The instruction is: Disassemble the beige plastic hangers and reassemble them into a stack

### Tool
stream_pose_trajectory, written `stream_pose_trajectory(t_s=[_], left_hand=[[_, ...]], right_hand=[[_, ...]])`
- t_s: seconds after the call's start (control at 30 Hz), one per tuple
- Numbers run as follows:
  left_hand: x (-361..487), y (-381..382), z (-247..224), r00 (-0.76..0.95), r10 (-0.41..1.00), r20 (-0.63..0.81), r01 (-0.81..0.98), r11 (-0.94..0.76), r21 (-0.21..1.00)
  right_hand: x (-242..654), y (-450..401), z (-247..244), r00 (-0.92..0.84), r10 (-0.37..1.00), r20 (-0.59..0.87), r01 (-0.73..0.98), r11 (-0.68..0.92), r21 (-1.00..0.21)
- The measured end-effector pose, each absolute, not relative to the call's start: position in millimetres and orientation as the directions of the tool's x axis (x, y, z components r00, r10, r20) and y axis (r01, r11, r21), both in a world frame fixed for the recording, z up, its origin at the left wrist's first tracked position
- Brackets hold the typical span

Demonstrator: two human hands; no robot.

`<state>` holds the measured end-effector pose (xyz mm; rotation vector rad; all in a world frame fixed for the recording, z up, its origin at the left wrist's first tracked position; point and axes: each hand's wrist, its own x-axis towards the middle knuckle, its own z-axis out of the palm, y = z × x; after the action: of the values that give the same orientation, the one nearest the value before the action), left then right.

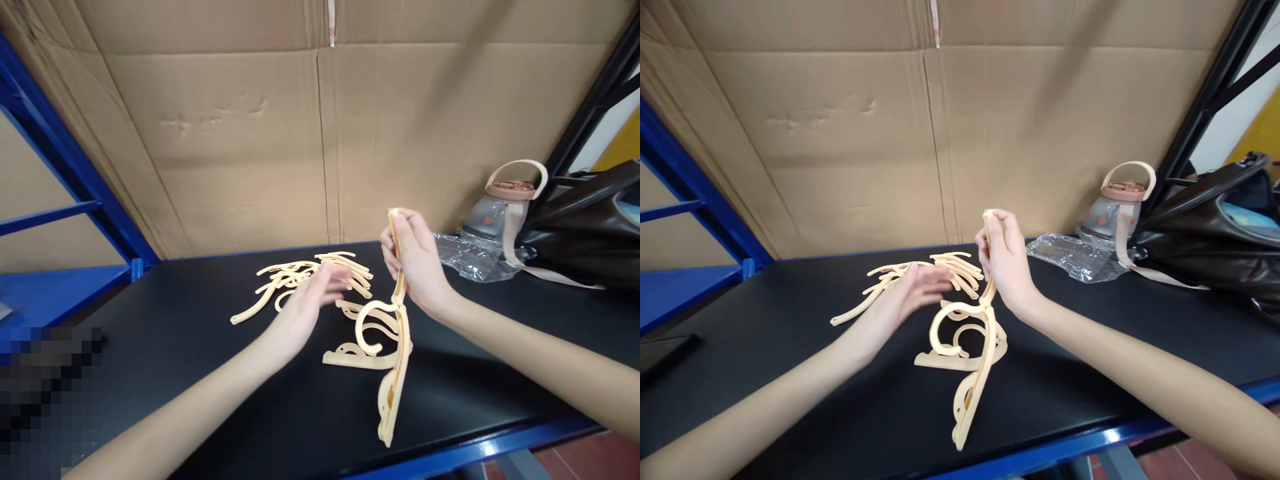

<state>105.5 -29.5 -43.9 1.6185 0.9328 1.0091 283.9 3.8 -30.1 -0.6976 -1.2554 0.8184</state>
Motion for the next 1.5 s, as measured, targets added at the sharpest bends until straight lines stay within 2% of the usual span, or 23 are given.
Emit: stream_pose_trajectory(t_s=[0.03, 0.07, 0.1, 0.13, 0.2, 0.3, 0.37, 0.47, 0.53, 0.6, 0.67, 0.73, 0.8, 0.87, 1.0, 1.13, 1.23, 1.3, 1.37, 1.43, 1.47, 1.5], left_hand=[[113.2, -37.9, -43.2, 0.475, 0.88, 0.019, -0.019, -0.011, 1.0], [119.3, -44.7, -43.0, 0.576, 0.813, -0.082, -0.091, 0.164, 0.982], [123.6, -49.8, -43.3, 0.668, 0.733, -0.125, -0.135, 0.285, 0.949], [126.2, -53.3, -44.0, 0.736, 0.662, -0.14, -0.151, 0.362, 0.92], [127.3, -56.5, -44.7, 0.787, 0.603, -0.131, -0.157, 0.401, 0.903], [121.2, -56.6, -39.8, 0.748, 0.642, -0.166, -0.111, 0.368, 0.923], [113.8, -55.4, -31.1, 0.711, 0.683, -0.169, -0.053, 0.291, 0.955], [101.9, -51.3, -15.5, 0.67, 0.734, -0.111, 0.143, 0.019, 0.99], [95.9, -46.8, -9.3, 0.62, 0.776, -0.116, 0.322, -0.116, 0.94], [92.1, -41.7, -8.6, 0.548, 0.823, -0.149, 0.475, -0.159, 0.866], [89.6, -37.6, -11.1, 0.516, 0.836, -0.185, 0.556, -0.163, 0.815], [87.4, -35.2, -13.2, 0.535, 0.806, -0.253, 0.573, -0.126, 0.81], [85.1, -34.3, -13.0, 0.559, 0.767, -0.316, 0.554, -0.062, 0.83], [83.1, -34.1, -11.0, 0.579, 0.74, -0.342, 0.537, -0.031, 0.843], [81.8, -33.5, -8.3, 0.585, 0.739, -0.332, 0.574, -0.088, 0.814], [84.2, -31.8, -12.5, 0.531, 0.785, -0.318, 0.58, -0.064, 0.812], [85.9, -29.8, -17.5, 0.463, 0.842, -0.277, 0.578, -0.05, 0.815], [85.6, -28.3, -19.0, 0.409, 0.874, -0.264, 0.583, -0.028, 0.812], [83.9, -26.8, -17.9, 0.37, 0.898, -0.237, 0.594, -0.032, 0.804], [81.4, -25.0, -15.0, 0.366, 0.912, -0.184, 0.609, -0.086, 0.788], [80.2, -24.2, -13.5, 0.377, 0.912, -0.16, 0.608, -0.113, 0.786], [79.3, -23.3, -12.3, 0.391, 0.909, -0.144, 0.598, -0.132, 0.791]], right_hand=[[281.7, -2.5, -25.0, 0.164, 0.825, 0.541, -0.213, 0.565, -0.797], [279.3, -9.2, -20.4, 0.213, 0.81, 0.546, -0.259, 0.586, -0.768], [276.9, -16.1, -16.8, 0.252, 0.8, 0.545, -0.286, 0.6, -0.748], [274.5, -22.7, -14.2, 0.275, 0.795, 0.54, -0.297, 0.605, -0.739], [271.0, -34.0, -12.0, 0.274, 0.801, 0.532, -0.289, 0.596, -0.749], [274.6, -41.2, -10.5, 0.171, 0.839, 0.516, -0.237, 0.544, -0.805], [285.4, -38.5, -6.4, 0.04, 0.861, 0.507, -0.174, 0.505, -0.845], [308.4, -29.0, 4.5, -0.328, 0.841, 0.431, -0.029, 0.447, -0.894], [319.0, -25.1, 9.4, -0.61, 0.732, 0.303, 0.123, 0.466, -0.876], [320.4, -26.4, 7.7, -0.747, 0.616, 0.248, 0.287, 0.636, -0.716], [313.6, -32.2, -0.5, -0.785, 0.541, 0.301, 0.431, 0.827, -0.361], [303.6, -39.0, -11.3, -0.826, 0.44, 0.353, 0.487, 0.872, 0.052], [295.7, -44.3, -20.1, -0.868, 0.363, 0.34, 0.465, 0.834, 0.297], [291.7, -47.4, -25.6, -0.892, 0.339, 0.299, 0.438, 0.81, 0.389], [287.0, -49.6, -36.7, -0.911, 0.327, 0.25, 0.411, 0.763, 0.499], [274.2, -46.2, -58.6, -0.894, 0.303, 0.331, 0.449, 0.628, 0.636], [264.8, -39.0, -67.2, -0.852, 0.359, 0.381, 0.523, 0.61, 0.595], [263.0, -30.6, -61.8, -0.808, 0.456, 0.373, 0.586, 0.684, 0.434], [265.0, -16.7, -49.1, -0.77, 0.56, 0.306, 0.62, 0.771, 0.148], [268.6, 4.4, -35.7, -0.765, 0.621, 0.171, 0.589, 0.781, -0.208], [270.1, 17.4, -30.9, -0.758, 0.642, 0.111, 0.568, 0.734, -0.372], [271.0, 31.4, -28.1, -0.724, 0.687, 0.059, 0.589, 0.661, -0.464]])
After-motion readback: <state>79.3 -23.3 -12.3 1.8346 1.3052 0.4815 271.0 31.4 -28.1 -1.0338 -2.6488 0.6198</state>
